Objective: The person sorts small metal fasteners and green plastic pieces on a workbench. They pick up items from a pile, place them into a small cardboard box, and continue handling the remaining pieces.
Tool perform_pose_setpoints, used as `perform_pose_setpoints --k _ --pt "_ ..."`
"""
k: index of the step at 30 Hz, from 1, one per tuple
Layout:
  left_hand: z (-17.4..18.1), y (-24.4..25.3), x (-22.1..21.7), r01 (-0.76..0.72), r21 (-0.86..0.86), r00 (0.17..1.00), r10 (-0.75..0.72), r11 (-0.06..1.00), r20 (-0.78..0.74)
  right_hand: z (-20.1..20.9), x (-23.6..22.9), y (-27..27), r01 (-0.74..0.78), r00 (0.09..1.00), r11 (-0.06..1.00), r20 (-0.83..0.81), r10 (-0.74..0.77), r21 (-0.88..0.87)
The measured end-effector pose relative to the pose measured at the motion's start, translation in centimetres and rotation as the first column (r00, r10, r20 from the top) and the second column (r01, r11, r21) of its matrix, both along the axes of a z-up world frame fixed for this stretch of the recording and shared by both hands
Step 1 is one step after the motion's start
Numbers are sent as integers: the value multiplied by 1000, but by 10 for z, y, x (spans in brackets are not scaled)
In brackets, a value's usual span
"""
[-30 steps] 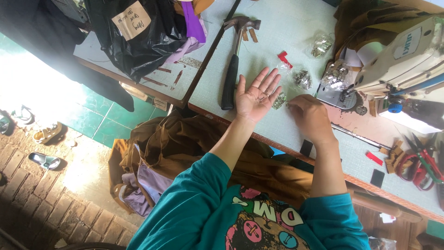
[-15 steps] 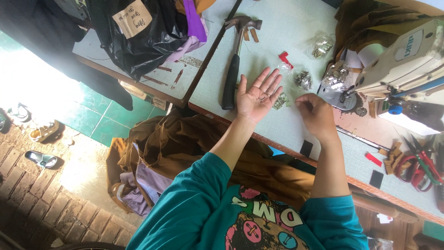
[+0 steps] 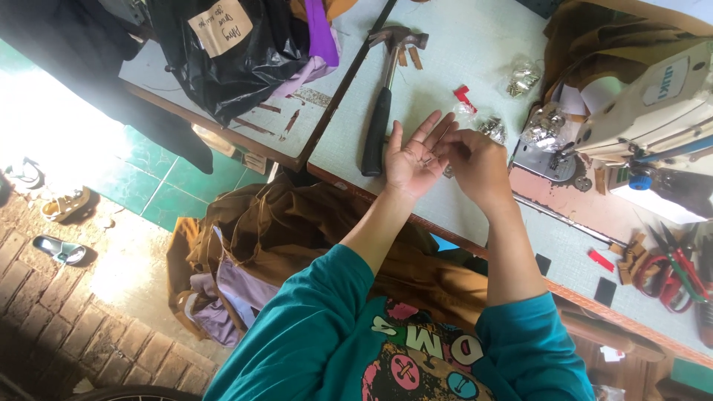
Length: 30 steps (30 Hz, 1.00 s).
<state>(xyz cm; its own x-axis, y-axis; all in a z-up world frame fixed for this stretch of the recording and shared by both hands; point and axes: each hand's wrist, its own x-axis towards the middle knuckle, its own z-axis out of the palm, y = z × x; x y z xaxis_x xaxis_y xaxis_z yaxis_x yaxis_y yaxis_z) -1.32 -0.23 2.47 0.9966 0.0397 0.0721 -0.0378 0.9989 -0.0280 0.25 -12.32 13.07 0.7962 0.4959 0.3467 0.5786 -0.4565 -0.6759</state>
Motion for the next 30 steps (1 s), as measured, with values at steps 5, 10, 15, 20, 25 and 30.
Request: perform_pose_setpoints --k 5,10,15,20,25,30 --pt "1 -1 0 2 -35 1000 -2 999 -11 3 -4 0 11 999 1000 -43 -11 5" --pt "-11 0 5 9 -35 999 -8 999 36 4 1 -9 -15 999 992 -49 21 122" --pt "-11 0 6 40 -79 999 -38 996 29 -37 34 -63 253 927 927 204 -314 278" --pt "-18 -1 13 58 -26 998 -59 998 -24 -74 33 -70 259 886 922 309 -345 287" --pt "11 -6 15 129 -25 984 -131 991 -120 -90 41 -63 306 865 937 363 -348 170" --pt "-1 -29 51 246 112 890 -179 963 -420 -102 49 -69 408 815 902 387 -431 143"
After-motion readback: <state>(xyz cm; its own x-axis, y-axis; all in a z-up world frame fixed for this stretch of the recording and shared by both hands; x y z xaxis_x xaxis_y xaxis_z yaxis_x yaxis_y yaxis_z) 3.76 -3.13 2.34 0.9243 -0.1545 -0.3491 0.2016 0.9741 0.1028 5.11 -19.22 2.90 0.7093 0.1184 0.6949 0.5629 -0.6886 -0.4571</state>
